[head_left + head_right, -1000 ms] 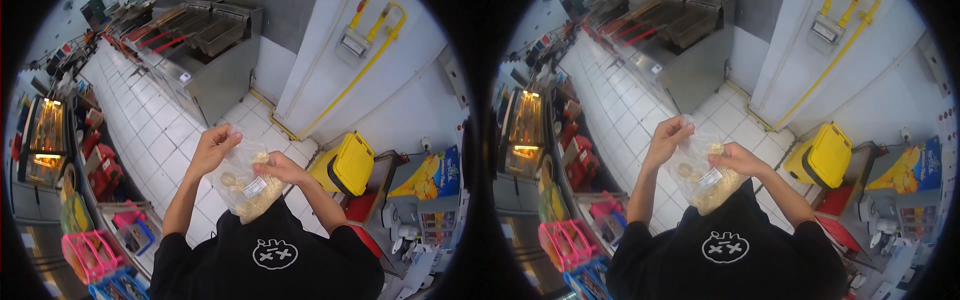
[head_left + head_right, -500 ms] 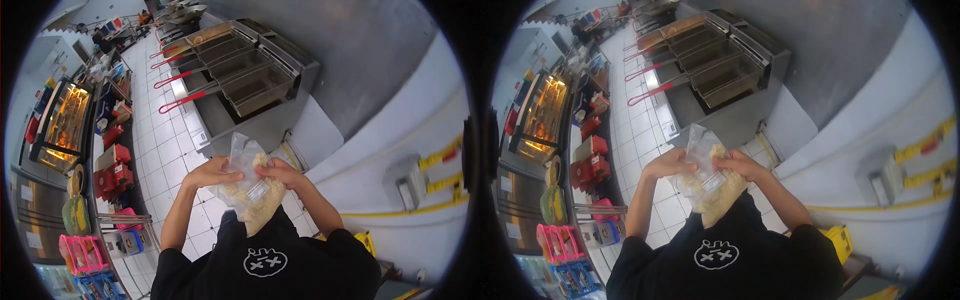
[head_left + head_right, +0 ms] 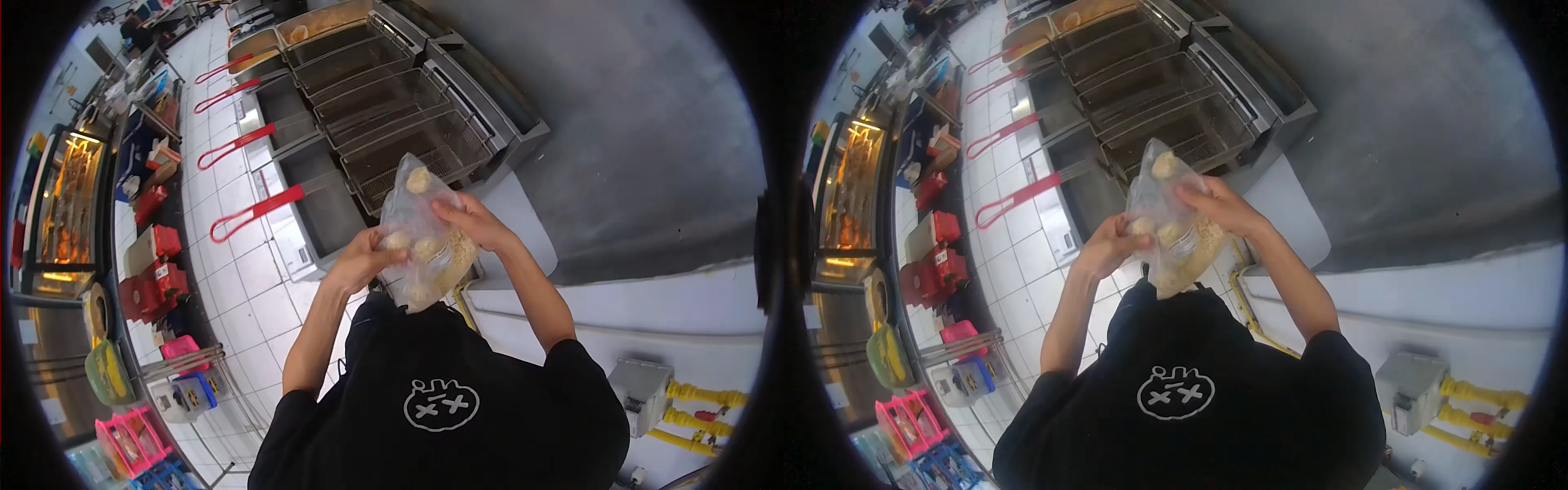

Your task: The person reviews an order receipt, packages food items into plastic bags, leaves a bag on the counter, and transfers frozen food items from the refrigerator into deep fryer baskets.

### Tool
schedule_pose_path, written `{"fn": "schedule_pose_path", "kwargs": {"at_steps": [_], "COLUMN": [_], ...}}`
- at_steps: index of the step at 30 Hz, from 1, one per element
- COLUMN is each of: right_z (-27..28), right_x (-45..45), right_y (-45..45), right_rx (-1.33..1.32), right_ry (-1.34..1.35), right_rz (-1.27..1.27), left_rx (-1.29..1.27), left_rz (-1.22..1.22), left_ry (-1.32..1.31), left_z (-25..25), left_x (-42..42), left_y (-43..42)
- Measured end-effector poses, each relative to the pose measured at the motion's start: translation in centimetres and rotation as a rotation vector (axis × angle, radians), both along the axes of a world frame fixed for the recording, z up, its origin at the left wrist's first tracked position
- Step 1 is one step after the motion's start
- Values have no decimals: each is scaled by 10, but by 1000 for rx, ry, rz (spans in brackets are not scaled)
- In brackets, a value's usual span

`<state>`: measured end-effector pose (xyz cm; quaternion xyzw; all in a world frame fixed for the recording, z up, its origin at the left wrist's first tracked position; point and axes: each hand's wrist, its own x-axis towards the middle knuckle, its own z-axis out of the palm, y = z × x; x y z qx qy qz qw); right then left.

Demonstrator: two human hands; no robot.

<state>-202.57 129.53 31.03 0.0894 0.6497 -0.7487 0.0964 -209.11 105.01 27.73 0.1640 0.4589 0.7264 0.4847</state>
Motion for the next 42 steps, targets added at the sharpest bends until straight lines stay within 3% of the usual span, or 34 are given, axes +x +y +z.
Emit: {"fn": "schedule_pose_path", "kwargs": {"at_steps": [2,5,8,11,15,20,23,26,29,33,35,38,42], "right_z": [-14,-18,-17,-13,-23,-34,-29,-33,-14,-36,-36,-31,-64], "right_x": [-23,-59,-75,-86,-101,-113,-121,-133,-140,-139,-137,-131,-128], "right_y": [20,53,64,73,88,109,119,123,117,116,117,116,117], "right_rx": [-22,-109,-207,-91,-30,-25,23,89,22,-69,-116,-83,-62], "right_ry": [-116,-254,-379,-342,-282,-268,-301,-366,-396,-348,-347,-306,-293], "right_rz": [-158,-165,-93,167,325,425,512,650,642,683,702,593,567], "left_rx": [23,28,-91,-241,-320,-312,-363,-626,-445,-336,-384,-235,-346], "left_rz": [84,150,117,149,224,312,268,29,163,267,314,439,295], "left_ry": [-111,-167,-146,-66,9,-107,3,322,133,138,152,97,139], "left_z": [-3,-12,-28,-16,-55,-30,-29,-6,-9,-41,-40,-27,-25], "left_x": [-22,-60,-81,-84,-91,-92,-100,-114,-109,-97,-89,-79,-78], "left_y": [32,76,96,105,119,125,125,131,137,145,153,161,152]}}
